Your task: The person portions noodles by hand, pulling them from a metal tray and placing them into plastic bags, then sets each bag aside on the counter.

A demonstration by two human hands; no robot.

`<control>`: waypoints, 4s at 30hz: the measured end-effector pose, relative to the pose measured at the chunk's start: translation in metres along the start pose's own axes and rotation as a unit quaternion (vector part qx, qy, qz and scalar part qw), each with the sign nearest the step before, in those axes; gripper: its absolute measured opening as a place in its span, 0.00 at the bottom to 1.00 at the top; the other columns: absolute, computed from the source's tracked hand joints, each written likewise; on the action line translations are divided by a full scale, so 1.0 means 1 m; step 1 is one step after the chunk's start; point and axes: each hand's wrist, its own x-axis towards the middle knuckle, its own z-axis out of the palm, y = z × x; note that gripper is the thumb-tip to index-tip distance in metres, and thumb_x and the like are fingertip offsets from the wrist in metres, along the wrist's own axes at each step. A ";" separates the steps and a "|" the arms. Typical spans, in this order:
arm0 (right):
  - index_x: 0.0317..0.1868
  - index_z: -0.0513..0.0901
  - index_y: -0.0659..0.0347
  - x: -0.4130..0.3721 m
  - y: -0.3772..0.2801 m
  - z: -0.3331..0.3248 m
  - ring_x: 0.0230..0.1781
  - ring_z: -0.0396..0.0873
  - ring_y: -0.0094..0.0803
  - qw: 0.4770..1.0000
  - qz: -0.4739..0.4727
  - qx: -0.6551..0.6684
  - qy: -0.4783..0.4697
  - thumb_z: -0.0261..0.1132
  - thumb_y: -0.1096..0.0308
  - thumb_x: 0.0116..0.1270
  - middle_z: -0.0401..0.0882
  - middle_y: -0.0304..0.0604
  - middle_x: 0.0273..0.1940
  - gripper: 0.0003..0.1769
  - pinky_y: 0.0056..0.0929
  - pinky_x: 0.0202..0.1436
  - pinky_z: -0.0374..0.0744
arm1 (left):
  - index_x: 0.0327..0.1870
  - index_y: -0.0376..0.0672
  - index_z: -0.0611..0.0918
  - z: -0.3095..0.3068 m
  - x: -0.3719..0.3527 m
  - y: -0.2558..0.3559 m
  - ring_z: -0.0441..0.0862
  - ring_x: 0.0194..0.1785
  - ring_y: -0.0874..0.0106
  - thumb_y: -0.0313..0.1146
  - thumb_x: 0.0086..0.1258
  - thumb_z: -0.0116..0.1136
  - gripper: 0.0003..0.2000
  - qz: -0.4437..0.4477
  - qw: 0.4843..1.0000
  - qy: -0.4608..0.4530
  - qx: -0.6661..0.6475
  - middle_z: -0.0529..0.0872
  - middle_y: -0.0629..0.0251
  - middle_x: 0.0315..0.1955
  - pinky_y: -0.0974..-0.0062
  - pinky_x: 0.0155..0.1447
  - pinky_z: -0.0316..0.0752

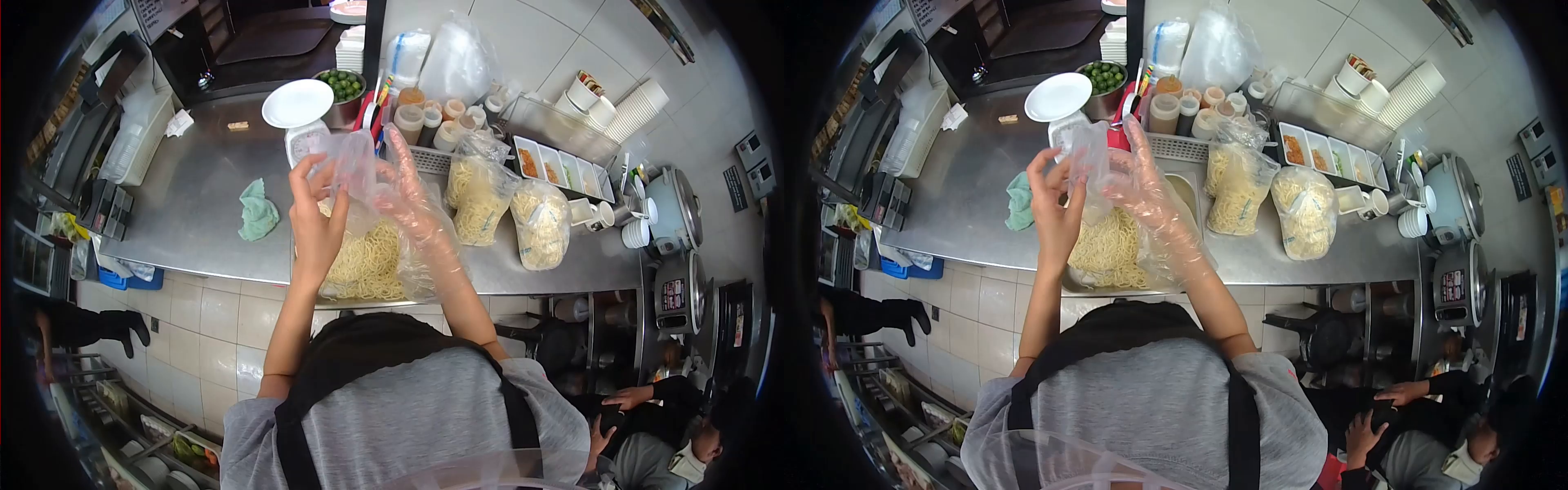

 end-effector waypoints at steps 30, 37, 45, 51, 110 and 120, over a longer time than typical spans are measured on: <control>0.54 0.78 0.54 -0.051 0.014 -0.041 0.59 0.69 0.46 0.821 0.105 -0.560 0.033 0.73 0.66 0.45 0.73 0.50 0.56 0.31 0.39 0.63 0.67 | 0.62 0.31 0.72 -0.090 -0.054 0.016 0.78 0.42 0.82 0.15 0.65 0.54 0.21 -0.039 0.991 0.126 0.029 0.74 0.58 0.59 0.86 0.42 0.75; 0.68 0.64 0.49 -0.057 0.036 -0.057 0.67 0.62 0.51 0.789 0.191 -0.572 -0.118 0.77 0.64 0.40 0.59 0.60 0.67 0.51 0.39 0.68 0.65 | 0.62 0.31 0.72 -0.091 -0.054 0.025 0.79 0.42 0.80 0.15 0.65 0.55 0.22 -0.022 0.991 0.130 0.024 0.72 0.56 0.60 0.86 0.41 0.75; 0.63 0.71 0.51 -0.074 0.087 -0.056 0.61 0.70 0.51 0.811 0.240 -0.533 -0.013 0.77 0.67 0.41 0.65 0.57 0.64 0.43 0.40 0.62 0.71 | 0.58 0.42 0.78 -0.134 -0.052 0.018 0.81 0.38 0.76 0.17 0.60 0.55 0.23 -0.022 0.949 -0.072 0.307 0.79 0.57 0.57 0.80 0.37 0.74; 0.53 0.79 0.61 -0.064 0.030 -0.071 0.52 0.76 0.43 0.930 0.054 -0.361 0.030 0.75 0.71 0.40 0.78 0.48 0.50 0.33 0.34 0.58 0.73 | 0.57 0.41 0.78 -0.150 -0.050 0.038 0.75 0.26 0.75 0.14 0.60 0.50 0.23 -0.028 0.934 -0.025 0.355 0.79 0.60 0.57 0.81 0.33 0.72; 0.49 0.77 0.69 0.100 -0.256 -0.015 0.44 0.82 0.32 0.919 -0.197 -0.341 -0.018 0.65 0.69 0.62 0.80 0.46 0.46 0.17 0.29 0.51 0.82 | 0.61 0.37 0.70 -0.024 0.093 0.025 0.81 0.36 0.81 0.21 0.56 0.63 0.28 -0.318 0.813 -0.458 -0.166 0.80 0.66 0.47 0.82 0.40 0.79; 0.51 0.76 0.69 0.099 -0.164 -0.006 0.43 0.83 0.32 0.996 -0.078 -0.027 0.032 0.64 0.69 0.62 0.80 0.46 0.46 0.18 0.29 0.51 0.82 | 0.57 0.38 0.72 -0.019 0.115 0.037 0.82 0.41 0.77 0.24 0.53 0.67 0.28 -0.286 0.850 -0.429 -0.109 0.83 0.65 0.41 0.77 0.43 0.79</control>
